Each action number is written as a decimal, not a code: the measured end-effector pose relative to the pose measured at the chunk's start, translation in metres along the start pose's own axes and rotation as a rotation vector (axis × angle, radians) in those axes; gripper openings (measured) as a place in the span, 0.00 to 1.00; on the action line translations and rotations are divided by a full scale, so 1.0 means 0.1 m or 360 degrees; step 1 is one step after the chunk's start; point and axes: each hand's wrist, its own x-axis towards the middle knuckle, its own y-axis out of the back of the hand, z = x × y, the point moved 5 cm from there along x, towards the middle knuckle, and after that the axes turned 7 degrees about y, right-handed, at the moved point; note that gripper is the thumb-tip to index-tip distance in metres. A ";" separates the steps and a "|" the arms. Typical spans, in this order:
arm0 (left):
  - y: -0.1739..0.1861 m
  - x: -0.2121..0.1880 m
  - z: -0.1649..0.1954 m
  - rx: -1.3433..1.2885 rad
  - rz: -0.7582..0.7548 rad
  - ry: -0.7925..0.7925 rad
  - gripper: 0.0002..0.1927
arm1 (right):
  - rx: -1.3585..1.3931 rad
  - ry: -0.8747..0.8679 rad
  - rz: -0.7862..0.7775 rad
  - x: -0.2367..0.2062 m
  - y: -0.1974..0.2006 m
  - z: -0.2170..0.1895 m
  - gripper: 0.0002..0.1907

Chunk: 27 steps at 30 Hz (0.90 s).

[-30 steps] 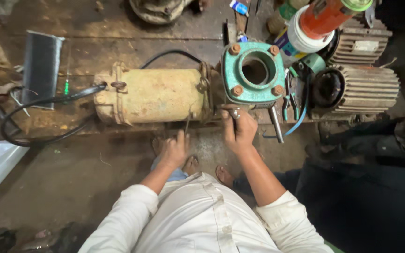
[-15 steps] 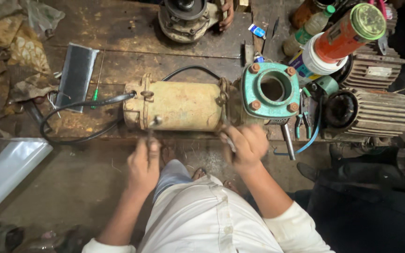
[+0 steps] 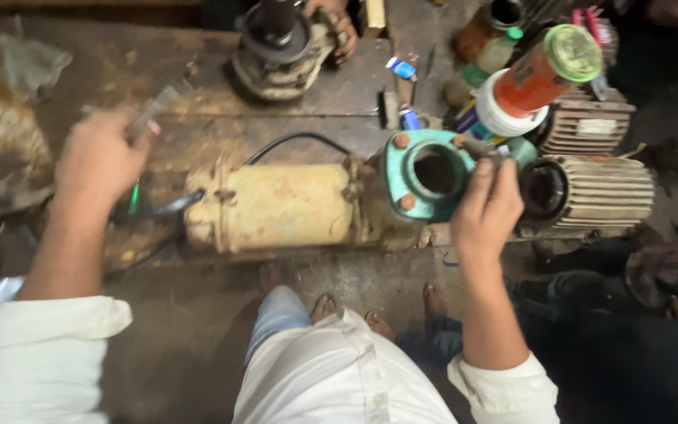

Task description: The person uses a wrench to loosen and tighten bolts on a cylindrical motor assembly on a workbench. They repeatedly adjust the bolts and reposition the motor while other people work nearby.

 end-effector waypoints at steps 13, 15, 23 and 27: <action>-1.97 0.80 1.18 0.0511 -0.1325 -0.0553 0.33 | -0.0602 0.0107 -0.0344 0.03 -0.16 -0.18 0.13; -2.08 0.84 1.17 0.0626 -0.1390 -0.0498 0.29 | -0.0579 0.0110 -0.0327 0.07 -0.15 -0.17 0.16; -1.58 0.92 0.53 0.0636 -0.1209 -0.0235 0.27 | -0.0611 0.0028 -0.0255 0.09 -0.24 -0.23 0.16; -0.65 0.76 -0.46 0.0639 -0.1024 0.0030 0.22 | -0.0680 0.0063 -0.0243 0.05 -0.34 -0.29 0.12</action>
